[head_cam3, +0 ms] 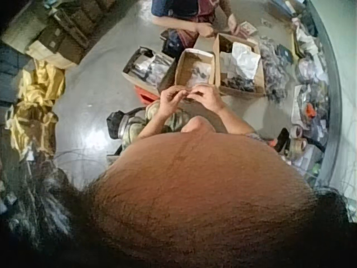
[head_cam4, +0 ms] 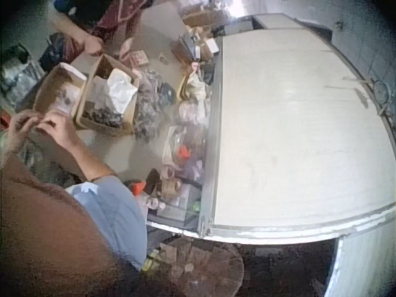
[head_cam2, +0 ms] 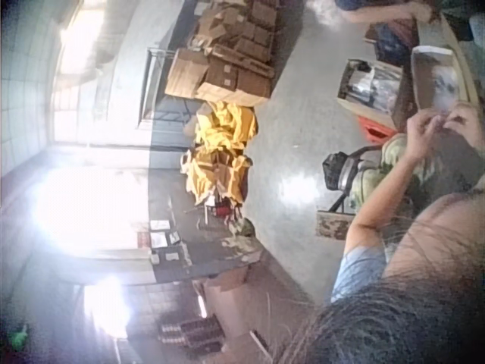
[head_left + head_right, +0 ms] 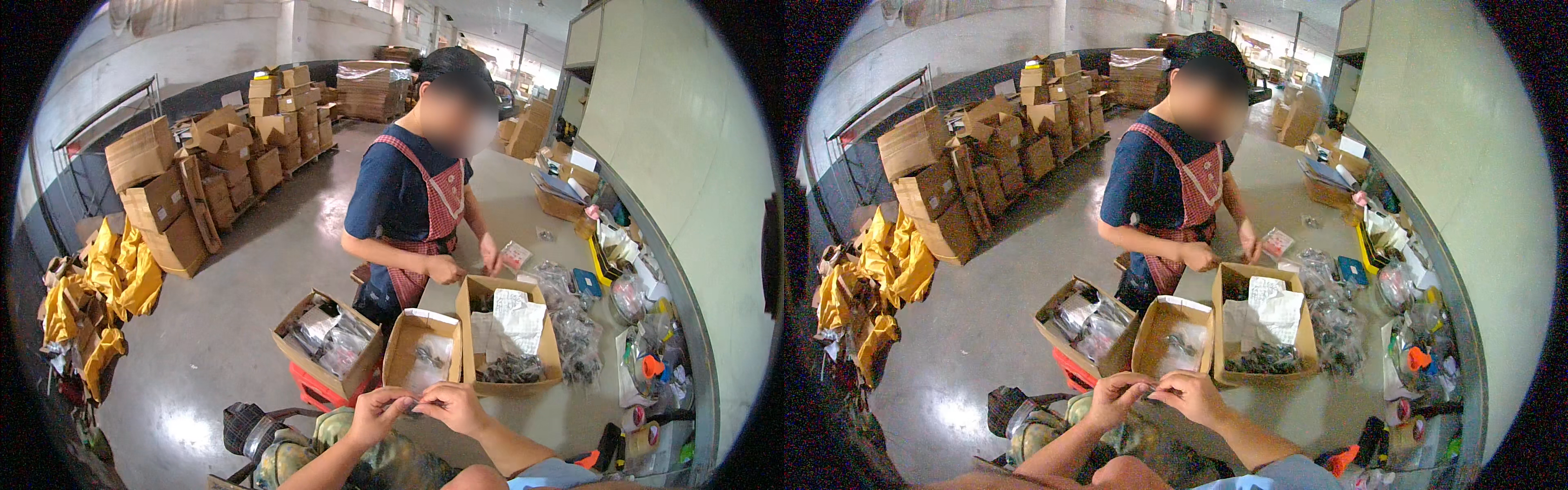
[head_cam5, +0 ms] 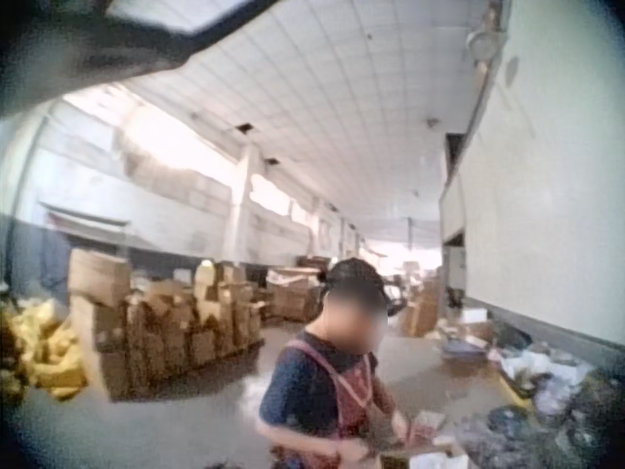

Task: The person picks up small metal hardware components from a cardboard box and places them into individual plastic bags by hand.

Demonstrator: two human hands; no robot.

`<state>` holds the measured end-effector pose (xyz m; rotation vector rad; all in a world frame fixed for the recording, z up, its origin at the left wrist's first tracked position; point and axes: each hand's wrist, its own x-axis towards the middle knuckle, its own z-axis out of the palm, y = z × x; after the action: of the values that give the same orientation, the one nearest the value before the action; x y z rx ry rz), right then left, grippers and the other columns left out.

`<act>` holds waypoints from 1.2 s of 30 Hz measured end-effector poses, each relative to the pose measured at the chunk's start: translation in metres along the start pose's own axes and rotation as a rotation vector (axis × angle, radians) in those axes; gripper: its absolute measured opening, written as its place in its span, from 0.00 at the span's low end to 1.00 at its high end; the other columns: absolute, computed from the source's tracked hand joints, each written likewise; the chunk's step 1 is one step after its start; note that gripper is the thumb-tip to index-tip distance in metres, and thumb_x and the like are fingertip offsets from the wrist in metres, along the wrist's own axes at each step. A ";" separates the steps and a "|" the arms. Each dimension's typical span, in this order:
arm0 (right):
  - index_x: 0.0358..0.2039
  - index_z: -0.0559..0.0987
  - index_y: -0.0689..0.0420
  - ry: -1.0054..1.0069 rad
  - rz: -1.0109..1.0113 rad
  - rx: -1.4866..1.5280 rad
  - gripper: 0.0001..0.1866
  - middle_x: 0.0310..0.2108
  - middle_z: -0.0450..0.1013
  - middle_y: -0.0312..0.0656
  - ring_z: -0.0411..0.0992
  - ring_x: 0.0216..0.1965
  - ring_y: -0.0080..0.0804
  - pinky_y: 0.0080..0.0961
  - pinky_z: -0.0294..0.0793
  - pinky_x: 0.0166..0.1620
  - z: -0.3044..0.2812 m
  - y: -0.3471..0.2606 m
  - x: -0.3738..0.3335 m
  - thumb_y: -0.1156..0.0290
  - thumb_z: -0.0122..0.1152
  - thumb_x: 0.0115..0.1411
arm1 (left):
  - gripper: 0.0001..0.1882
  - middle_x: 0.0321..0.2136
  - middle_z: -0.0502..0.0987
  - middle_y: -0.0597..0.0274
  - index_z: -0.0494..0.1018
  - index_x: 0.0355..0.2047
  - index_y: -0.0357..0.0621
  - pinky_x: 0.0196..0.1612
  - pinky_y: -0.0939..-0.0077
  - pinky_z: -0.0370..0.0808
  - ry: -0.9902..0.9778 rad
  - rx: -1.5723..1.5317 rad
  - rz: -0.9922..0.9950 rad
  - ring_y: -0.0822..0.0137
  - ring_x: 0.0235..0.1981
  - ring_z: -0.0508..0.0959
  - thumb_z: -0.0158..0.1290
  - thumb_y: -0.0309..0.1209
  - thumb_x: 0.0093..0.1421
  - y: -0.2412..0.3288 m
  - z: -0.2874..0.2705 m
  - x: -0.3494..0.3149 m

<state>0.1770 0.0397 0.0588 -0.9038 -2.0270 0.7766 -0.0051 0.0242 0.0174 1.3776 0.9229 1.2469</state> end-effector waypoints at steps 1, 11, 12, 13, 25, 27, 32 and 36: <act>0.25 0.77 0.61 -0.014 0.018 0.019 0.06 0.25 0.74 0.41 0.73 0.26 0.35 0.25 0.72 0.30 0.000 0.001 0.000 0.73 0.64 0.50 | 0.06 0.28 0.78 0.59 0.77 0.33 0.36 0.35 0.79 0.72 0.025 0.056 0.036 0.72 0.29 0.76 0.54 0.25 0.57 0.001 0.001 0.000; 0.30 0.74 0.62 -0.066 0.087 0.188 0.07 0.24 0.72 0.41 0.71 0.25 0.25 0.22 0.70 0.30 0.003 0.011 0.000 0.74 0.62 0.52 | 0.03 0.25 0.77 0.57 0.76 0.29 0.38 0.33 0.75 0.72 0.052 0.271 0.172 0.63 0.27 0.77 0.54 0.23 0.54 0.012 0.004 -0.001; 0.30 0.74 0.62 -0.093 0.052 0.166 0.07 0.24 0.71 0.40 0.70 0.25 0.24 0.22 0.70 0.30 0.001 0.013 0.001 0.74 0.61 0.53 | 0.03 0.25 0.77 0.57 0.76 0.29 0.38 0.32 0.74 0.72 0.047 0.275 0.174 0.63 0.27 0.76 0.54 0.23 0.54 0.014 0.004 -0.001; 0.30 0.74 0.62 -0.127 0.071 0.199 0.07 0.24 0.71 0.40 0.70 0.26 0.23 0.22 0.70 0.31 0.002 0.015 0.001 0.74 0.61 0.53 | 0.03 0.25 0.77 0.57 0.76 0.29 0.38 0.32 0.74 0.72 0.044 0.282 0.174 0.63 0.27 0.76 0.54 0.23 0.54 0.014 0.004 -0.002; 0.30 0.73 0.62 -0.276 0.133 0.344 0.06 0.24 0.69 0.34 0.65 0.28 0.18 0.19 0.67 0.32 0.000 0.028 -0.003 0.73 0.59 0.54 | 0.03 0.25 0.76 0.56 0.74 0.28 0.36 0.32 0.74 0.71 -0.020 0.303 0.138 0.63 0.26 0.75 0.53 0.23 0.55 0.011 0.005 -0.005; 0.30 0.73 0.62 -0.289 0.137 0.306 0.06 0.24 0.69 0.34 0.65 0.28 0.18 0.19 0.67 0.32 -0.001 0.029 -0.003 0.73 0.59 0.55 | 0.03 0.26 0.76 0.56 0.74 0.28 0.36 0.32 0.74 0.71 -0.022 0.286 0.150 0.64 0.26 0.75 0.53 0.23 0.55 0.009 0.006 -0.006; 0.30 0.73 0.61 -0.294 0.196 0.339 0.07 0.24 0.69 0.33 0.64 0.28 0.16 0.17 0.66 0.32 -0.002 0.029 -0.004 0.72 0.59 0.55 | 0.02 0.25 0.75 0.56 0.74 0.28 0.35 0.31 0.74 0.71 -0.002 0.256 0.182 0.64 0.26 0.75 0.53 0.22 0.56 0.008 0.006 -0.004; 0.30 0.73 0.60 -0.338 0.251 0.453 0.07 0.25 0.69 0.31 0.64 0.29 0.15 0.17 0.65 0.32 -0.005 0.031 -0.006 0.71 0.60 0.56 | 0.02 0.25 0.75 0.56 0.73 0.28 0.35 0.32 0.75 0.71 -0.011 0.253 0.183 0.64 0.26 0.75 0.52 0.22 0.56 0.006 0.003 -0.004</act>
<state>0.1938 0.0537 0.0358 -0.8053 -1.9083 1.5437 -0.0037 0.0187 0.0227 1.6984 0.9903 1.2890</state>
